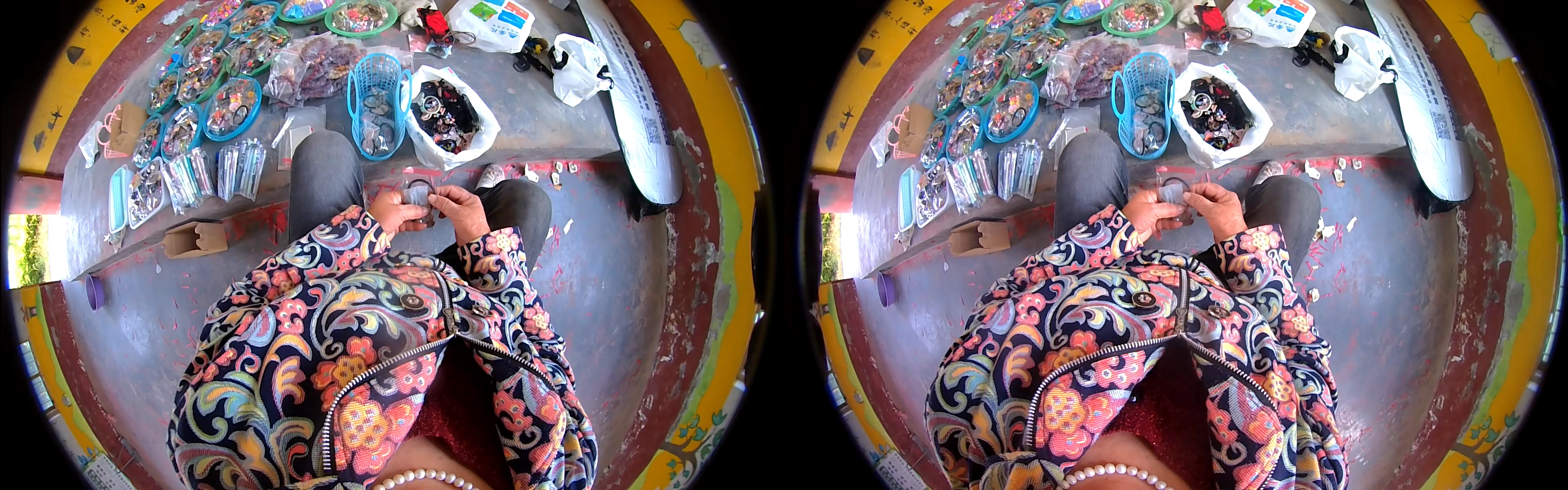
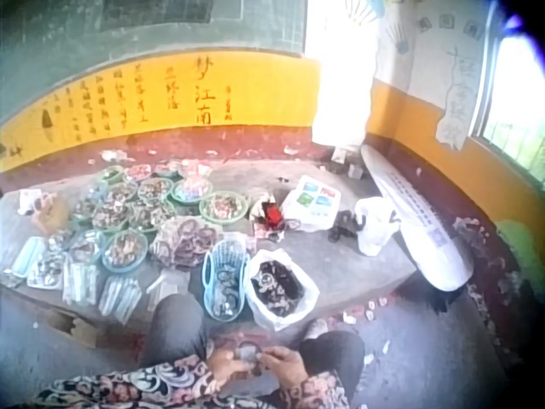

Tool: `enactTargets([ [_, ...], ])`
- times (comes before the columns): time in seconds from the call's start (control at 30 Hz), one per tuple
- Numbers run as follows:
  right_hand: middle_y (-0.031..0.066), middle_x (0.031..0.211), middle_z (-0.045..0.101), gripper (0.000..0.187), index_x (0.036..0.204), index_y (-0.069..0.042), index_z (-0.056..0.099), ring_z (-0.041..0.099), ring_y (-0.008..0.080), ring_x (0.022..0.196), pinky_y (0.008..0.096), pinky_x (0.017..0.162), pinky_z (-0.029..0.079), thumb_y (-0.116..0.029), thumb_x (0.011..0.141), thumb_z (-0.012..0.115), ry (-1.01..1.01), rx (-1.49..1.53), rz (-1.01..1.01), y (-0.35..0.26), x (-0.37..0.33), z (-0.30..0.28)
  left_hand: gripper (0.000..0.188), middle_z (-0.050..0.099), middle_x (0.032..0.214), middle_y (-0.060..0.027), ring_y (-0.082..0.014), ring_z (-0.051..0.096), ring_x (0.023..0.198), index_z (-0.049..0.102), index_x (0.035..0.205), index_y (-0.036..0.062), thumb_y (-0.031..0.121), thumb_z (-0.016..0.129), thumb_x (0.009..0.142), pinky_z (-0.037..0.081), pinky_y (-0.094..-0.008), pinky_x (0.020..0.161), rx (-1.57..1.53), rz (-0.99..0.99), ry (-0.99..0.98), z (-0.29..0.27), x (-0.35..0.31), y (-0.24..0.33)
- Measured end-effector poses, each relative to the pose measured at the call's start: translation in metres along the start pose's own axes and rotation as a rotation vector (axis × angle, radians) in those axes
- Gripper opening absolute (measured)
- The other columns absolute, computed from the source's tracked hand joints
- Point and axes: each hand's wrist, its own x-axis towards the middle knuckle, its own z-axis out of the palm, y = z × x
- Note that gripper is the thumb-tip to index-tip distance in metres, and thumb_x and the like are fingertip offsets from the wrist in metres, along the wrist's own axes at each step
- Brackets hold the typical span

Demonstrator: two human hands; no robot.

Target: The person sits on the ground and packs small keychains into clear plastic bags. They pick up a keychain, open a bag, insert the item, and seal it before placing it into a blue basket. The process is repeated for multiple keychains.

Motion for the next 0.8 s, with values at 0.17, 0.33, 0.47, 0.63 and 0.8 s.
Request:
enactTargets([
  [0.17,-0.0007,0.075,0.06,0.013,0.086,-0.001,0.064,0.051,0.0063,0.066,0.0202,0.058,0.039,-0.007,0.075,0.065,-0.007,0.01,-0.012,-0.004,-0.002,0.001,0.025,0.062,0.091,-0.0059,-0.0167,0.063,0.081,0.055,0.104,0.0036,0.012,0.06,0.081,0.05,-0.0216,0.061,0.112,0.025,-0.008,0.002,-0.002,0.0],
  [0.33,-0.0005,0.075,0.061,0.011,0.084,-0.001,0.065,0.051,0.0062,0.065,0.0199,0.057,0.039,-0.007,0.075,0.065,0.022,-0.005,-0.019,0.0,0.0,-0.001,0.028,0.062,0.091,-0.0047,-0.0129,0.062,0.076,0.056,0.104,0.004,0.017,0.062,0.08,0.049,-0.0195,0.058,0.195,-0.016,0.013,0.008,-0.01,0.01],
  [0.47,-0.0004,0.069,0.058,0.006,0.08,-0.001,0.064,0.05,0.007,0.061,0.0198,0.056,0.038,-0.006,0.076,0.064,0.057,-0.005,-0.045,-0.009,-0.004,0.002,0.028,0.06,0.092,-0.0032,-0.0091,0.06,0.07,0.057,0.104,0.0031,0.018,0.061,0.081,0.048,-0.0165,0.055,0.184,-0.007,0.002,0.017,-0.02,0.03],
  [0.63,0.0009,0.069,0.06,0.007,0.08,-0.001,0.064,0.05,0.0074,0.061,0.0199,0.056,0.038,-0.008,0.077,0.063,0.009,-0.014,-0.031,-0.009,-0.004,0.002,0.024,0.06,0.093,-0.0035,-0.0071,0.057,0.074,0.057,0.105,0.0006,0.011,0.058,0.083,0.049,-0.0165,0.056,-0.018,0.128,0.022,0.008,-0.01,0.026],
  [0.8,0.0013,0.07,0.06,0.01,0.081,-0.001,0.064,0.05,0.008,0.061,0.0201,0.057,0.038,-0.01,0.079,0.062,0.028,0.023,-0.044,-0.01,-0.005,0.002,0.022,0.06,0.093,-0.0067,-0.0111,0.059,0.079,0.057,0.103,-0.0021,0.008,0.056,0.083,0.051,-0.0195,0.065,-0.217,0.135,0.068,0.004,-0.006,0.02],
])
